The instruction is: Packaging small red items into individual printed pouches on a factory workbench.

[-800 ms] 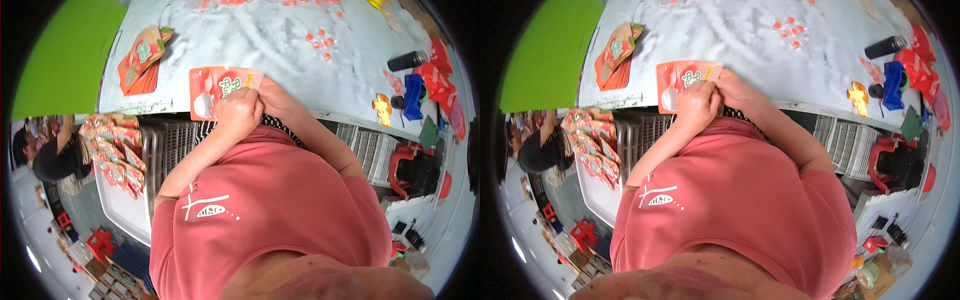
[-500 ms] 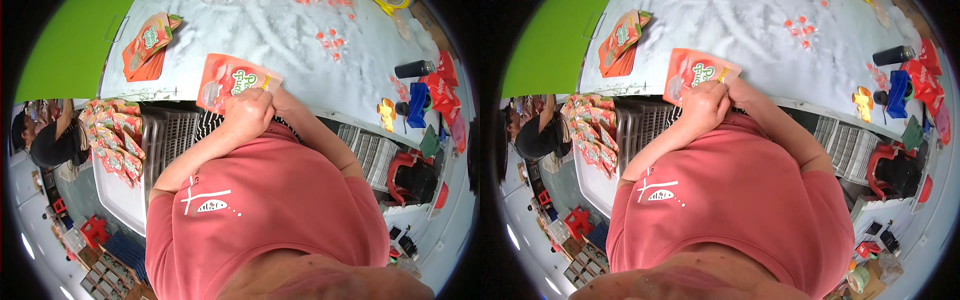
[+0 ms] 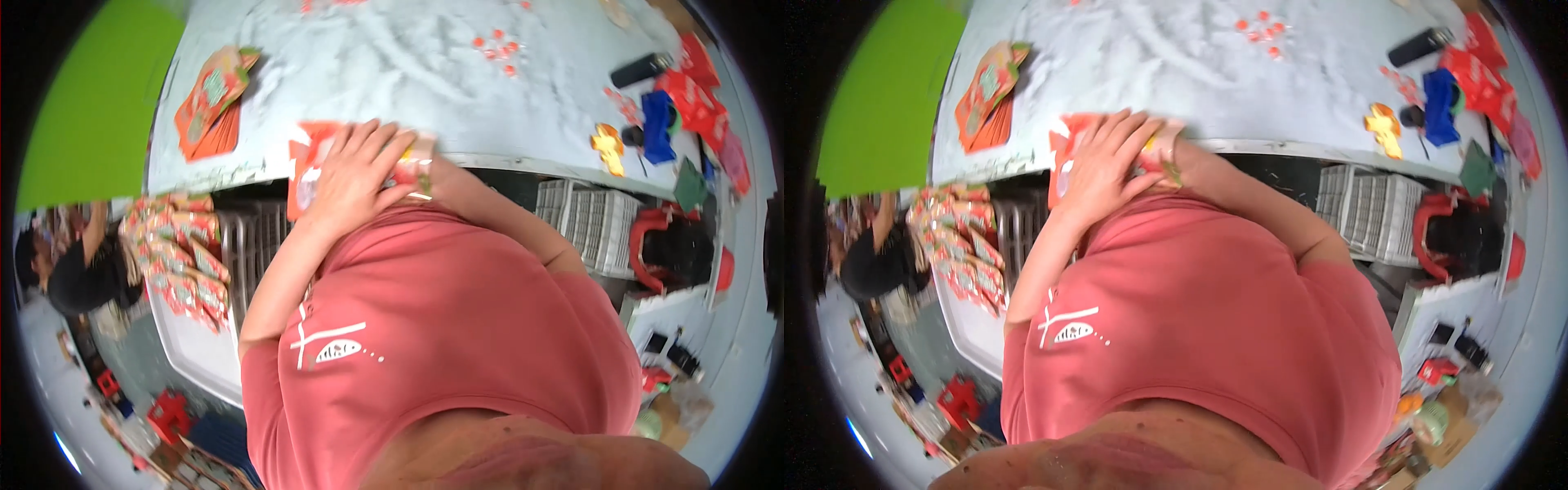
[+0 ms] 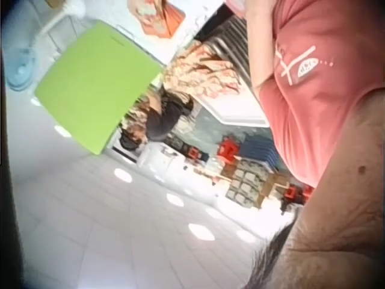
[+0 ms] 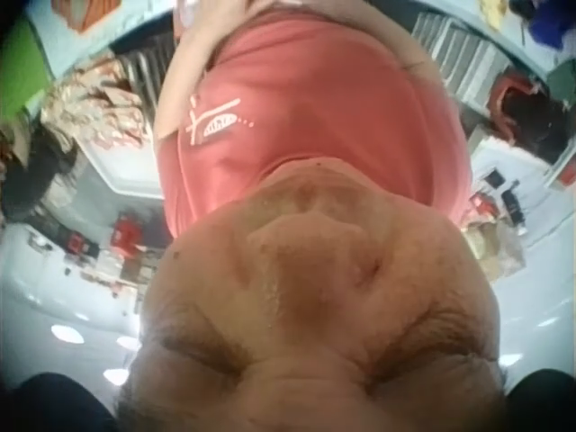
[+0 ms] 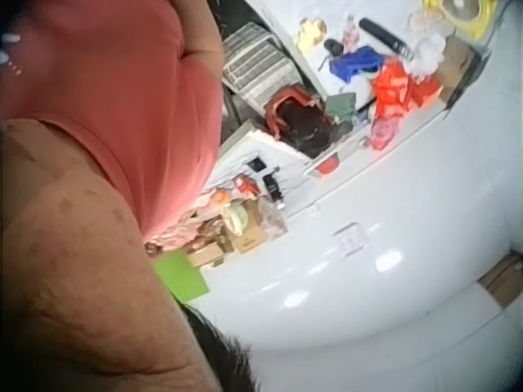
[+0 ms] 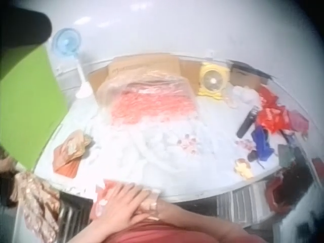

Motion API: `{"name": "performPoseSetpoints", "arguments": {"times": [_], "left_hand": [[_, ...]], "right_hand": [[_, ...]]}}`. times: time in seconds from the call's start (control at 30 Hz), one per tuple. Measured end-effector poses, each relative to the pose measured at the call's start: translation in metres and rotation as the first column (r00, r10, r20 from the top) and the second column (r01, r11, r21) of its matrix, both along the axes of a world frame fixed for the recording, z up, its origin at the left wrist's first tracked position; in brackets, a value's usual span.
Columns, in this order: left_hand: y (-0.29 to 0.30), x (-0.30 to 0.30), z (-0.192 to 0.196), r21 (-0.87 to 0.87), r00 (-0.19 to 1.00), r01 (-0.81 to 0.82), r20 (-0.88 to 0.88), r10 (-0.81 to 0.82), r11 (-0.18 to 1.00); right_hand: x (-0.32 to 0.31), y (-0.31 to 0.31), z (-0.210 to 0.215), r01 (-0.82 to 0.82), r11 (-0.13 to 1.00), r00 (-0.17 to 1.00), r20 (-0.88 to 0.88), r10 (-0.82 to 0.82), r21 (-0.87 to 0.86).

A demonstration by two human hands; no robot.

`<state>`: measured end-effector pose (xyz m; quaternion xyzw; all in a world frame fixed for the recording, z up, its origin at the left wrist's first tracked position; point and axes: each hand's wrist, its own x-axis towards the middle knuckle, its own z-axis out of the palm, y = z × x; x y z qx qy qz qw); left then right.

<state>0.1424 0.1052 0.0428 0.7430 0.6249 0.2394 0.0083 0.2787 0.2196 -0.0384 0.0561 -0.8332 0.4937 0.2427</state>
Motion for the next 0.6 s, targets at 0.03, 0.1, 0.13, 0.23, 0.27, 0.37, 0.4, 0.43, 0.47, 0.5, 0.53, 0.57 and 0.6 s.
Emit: {"name": "performPoseSetpoints", "arguments": {"times": [0.03, 0.1, 0.13, 0.23, 0.27, 0.37, 0.4, 0.43, 0.47, 0.5, 0.53, 0.57, 0.6], "left_hand": [[-0.002, -0.004, -0.001, -0.051, 1.0, 0.009, -0.019, -0.01, 0.999], [-0.009, -0.008, -0.005, -0.081, 1.0, 0.008, -0.003, -0.009, 0.997], [-0.011, -0.01, -0.009, -0.125, 0.999, -0.037, 0.012, 0.039, 0.992], [-0.019, -0.02, -0.039, -0.081, 0.996, -0.06, 0.065, 0.066, 0.995], [-0.021, -0.019, -0.044, -0.079, 0.997, -0.034, 0.064, 0.039, 0.996], [-0.025, -0.022, -0.05, 0.001, 0.991, -0.079, 0.105, 0.079, 0.997], [-0.027, -0.026, -0.056, 0.001, 0.991, -0.07, 0.111, 0.069, 0.998], [-0.031, -0.034, -0.066, 0.03, 0.989, -0.115, 0.102, 0.111, 0.993], [-0.031, -0.038, -0.07, 0.059, 0.985, -0.15, 0.096, 0.144, 0.987], [-0.03, -0.039, -0.062, 0.078, 0.977, -0.171, 0.138, 0.16, 0.982], [-0.03, -0.042, -0.061, 0.07, 0.979, -0.166, 0.134, 0.156, 0.984], [-0.031, -0.049, -0.064, 0.082, 0.95, -0.244, 0.219, 0.221, 0.966], [-0.036, -0.058, -0.066, 0.085, 0.91, -0.324, 0.3, 0.286, 0.942]], "right_hand": [[0.002, -0.001, 0.004, 0.01, 1.0, 1.0, -0.027, -0.011, -0.026], [0.001, -0.007, 0.007, -0.003, 0.999, 0.999, 0.045, 0.005, -0.039], [0.001, -0.007, 0.003, -0.022, 0.999, 0.989, 0.148, 0.026, -0.031], [0.007, -0.006, 0.008, -0.095, 0.966, 0.987, 0.103, 0.123, -0.24], [0.012, -0.007, 0.015, -0.086, 0.955, 0.973, 0.183, 0.142, -0.284], [0.02, 0.007, 0.024, 0.231, 0.641, 0.817, 0.503, 0.281, -0.732], [0.023, 0.014, 0.029, 0.242, 0.639, 0.817, 0.509, 0.273, -0.731], [0.027, 0.022, 0.036, 0.312, 0.603, 0.864, 0.483, 0.142, -0.735], [0.034, 0.033, 0.04, 0.383, 0.553, 0.889, 0.457, -0.004, -0.74], [0.041, 0.05, 0.025, 0.463, 0.598, 0.879, 0.428, -0.213, -0.654], [0.049, 0.072, 0.001, 0.54, 0.618, 0.841, 0.362, -0.402, -0.571], [0.058, 0.095, -0.016, 0.689, 0.614, 0.724, 0.32, -0.612, -0.385], [0.067, 0.116, -0.027, 0.813, 0.548, 0.581, 0.228, -0.781, -0.196]]}}
